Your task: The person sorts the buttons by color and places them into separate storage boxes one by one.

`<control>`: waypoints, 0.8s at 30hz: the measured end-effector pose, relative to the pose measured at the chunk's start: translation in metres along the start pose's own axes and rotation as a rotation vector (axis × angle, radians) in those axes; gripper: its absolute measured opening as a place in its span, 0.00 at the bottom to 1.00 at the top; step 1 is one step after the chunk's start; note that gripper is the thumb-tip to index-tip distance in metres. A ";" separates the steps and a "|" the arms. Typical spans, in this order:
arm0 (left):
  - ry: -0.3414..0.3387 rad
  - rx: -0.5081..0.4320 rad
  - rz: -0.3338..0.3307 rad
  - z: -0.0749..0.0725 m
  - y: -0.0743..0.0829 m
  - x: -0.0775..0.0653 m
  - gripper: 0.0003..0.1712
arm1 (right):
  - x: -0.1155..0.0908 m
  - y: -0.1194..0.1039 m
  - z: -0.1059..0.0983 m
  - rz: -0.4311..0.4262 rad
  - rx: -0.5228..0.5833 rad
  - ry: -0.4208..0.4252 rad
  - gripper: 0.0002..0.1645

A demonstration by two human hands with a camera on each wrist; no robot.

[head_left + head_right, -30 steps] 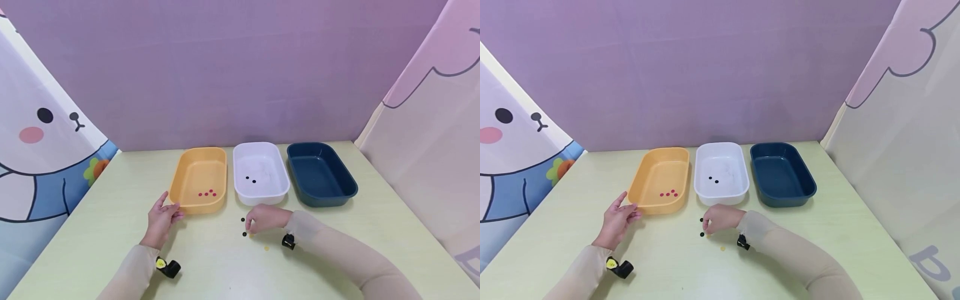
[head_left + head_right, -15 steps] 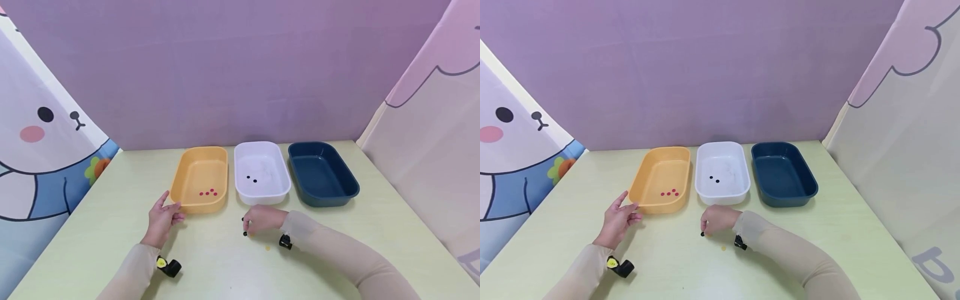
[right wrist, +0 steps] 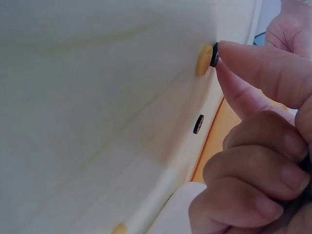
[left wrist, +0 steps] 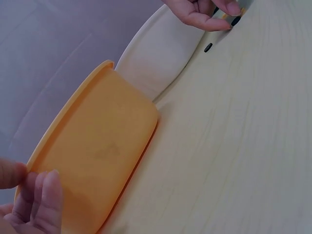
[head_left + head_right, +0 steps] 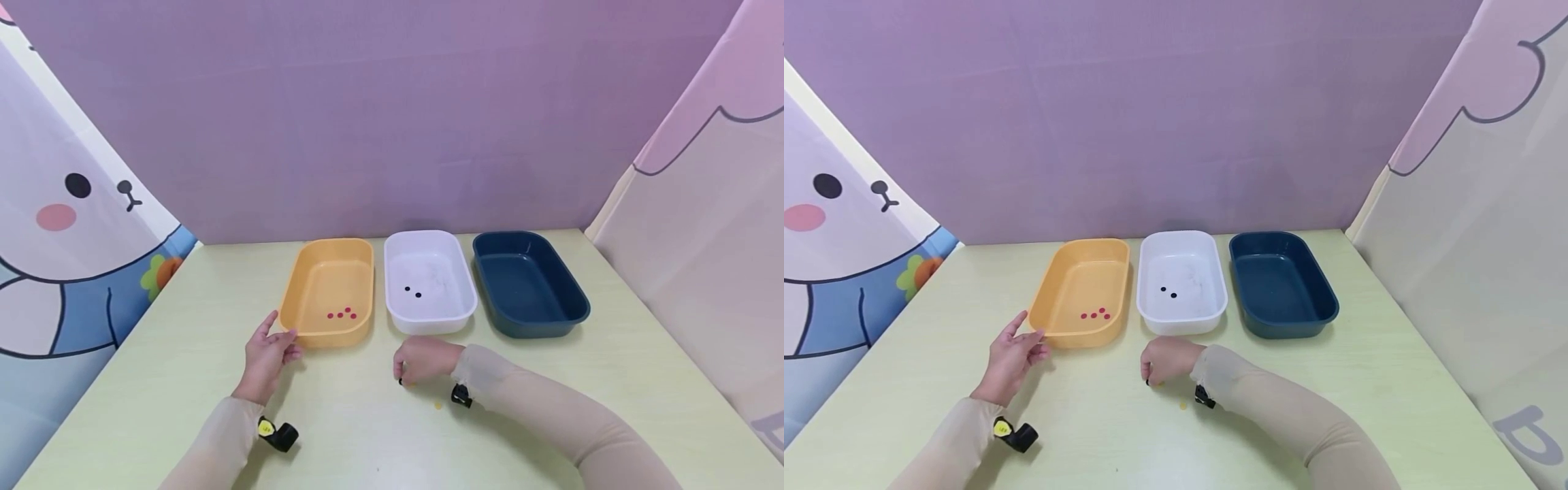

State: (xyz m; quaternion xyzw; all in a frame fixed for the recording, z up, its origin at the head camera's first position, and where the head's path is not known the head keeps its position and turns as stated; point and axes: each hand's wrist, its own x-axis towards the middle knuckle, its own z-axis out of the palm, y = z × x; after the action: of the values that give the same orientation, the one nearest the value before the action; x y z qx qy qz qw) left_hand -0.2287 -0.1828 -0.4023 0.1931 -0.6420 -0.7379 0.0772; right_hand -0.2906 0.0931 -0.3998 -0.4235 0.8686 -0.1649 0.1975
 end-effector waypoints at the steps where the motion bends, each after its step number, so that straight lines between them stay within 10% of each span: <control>1: 0.002 -0.003 0.003 0.000 0.000 0.000 0.42 | 0.000 -0.001 0.000 0.001 0.002 -0.001 0.08; 24: -0.007 -0.065 0.013 0.003 0.000 -0.001 0.43 | 0.005 0.004 0.001 -0.003 -0.053 -0.014 0.09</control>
State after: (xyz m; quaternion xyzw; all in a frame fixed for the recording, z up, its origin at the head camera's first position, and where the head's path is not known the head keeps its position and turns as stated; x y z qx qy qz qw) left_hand -0.2291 -0.1797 -0.4023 0.1838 -0.6191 -0.7587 0.0858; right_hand -0.2951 0.0913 -0.4036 -0.4313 0.8706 -0.1390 0.1919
